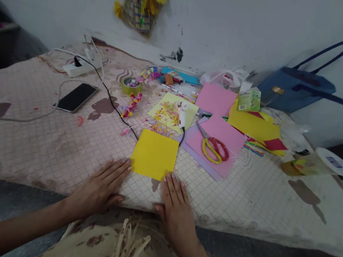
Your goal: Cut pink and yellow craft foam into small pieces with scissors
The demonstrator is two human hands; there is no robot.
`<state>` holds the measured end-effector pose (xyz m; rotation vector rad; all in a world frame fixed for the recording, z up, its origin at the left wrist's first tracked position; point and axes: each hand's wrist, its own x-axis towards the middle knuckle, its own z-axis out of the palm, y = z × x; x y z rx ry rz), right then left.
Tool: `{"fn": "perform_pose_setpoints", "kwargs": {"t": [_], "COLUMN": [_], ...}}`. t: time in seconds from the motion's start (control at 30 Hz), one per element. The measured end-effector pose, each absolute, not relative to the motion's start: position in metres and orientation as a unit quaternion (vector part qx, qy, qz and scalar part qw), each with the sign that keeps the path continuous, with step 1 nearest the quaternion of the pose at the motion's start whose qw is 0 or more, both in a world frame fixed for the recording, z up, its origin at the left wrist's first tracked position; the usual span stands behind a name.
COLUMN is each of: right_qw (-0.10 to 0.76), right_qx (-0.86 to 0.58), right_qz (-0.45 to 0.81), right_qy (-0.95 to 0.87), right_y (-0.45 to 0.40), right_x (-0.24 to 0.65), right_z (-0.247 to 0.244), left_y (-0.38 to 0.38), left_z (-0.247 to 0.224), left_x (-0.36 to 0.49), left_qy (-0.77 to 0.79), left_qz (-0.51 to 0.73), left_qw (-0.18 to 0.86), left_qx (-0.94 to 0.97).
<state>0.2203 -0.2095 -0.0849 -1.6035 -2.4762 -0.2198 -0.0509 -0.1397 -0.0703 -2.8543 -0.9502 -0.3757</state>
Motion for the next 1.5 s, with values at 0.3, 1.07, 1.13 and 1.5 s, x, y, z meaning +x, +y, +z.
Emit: {"fn": "perform_pose_setpoints", "kwargs": {"t": [0.3, 1.07, 1.13, 1.5], "right_qw": [0.11, 0.113, 0.104, 0.111], "right_qx": [-0.546, -0.558, -0.562, -0.572], "right_qz": [-0.087, -0.086, -0.09, -0.099], "right_qy": [-0.826, -0.818, -0.816, -0.807], "right_y": [-0.211, -0.212, -0.212, -0.21], "right_x": [0.221, 0.219, 0.218, 0.213], "right_z": [-0.09, -0.091, -0.089, -0.089], "left_y": [-0.143, -0.135, -0.126, -0.086], "left_z": [-0.059, -0.057, -0.051, -0.057], "left_x": [-0.027, -0.063, -0.054, -0.022], "left_qy": [-0.336, -0.407, -0.438, -0.446], "left_qz": [-0.116, -0.184, -0.233, -0.277], "left_qw": [0.002, -0.103, -0.186, -0.464], "left_qx": [-0.935, -0.889, -0.848, -0.714]}}
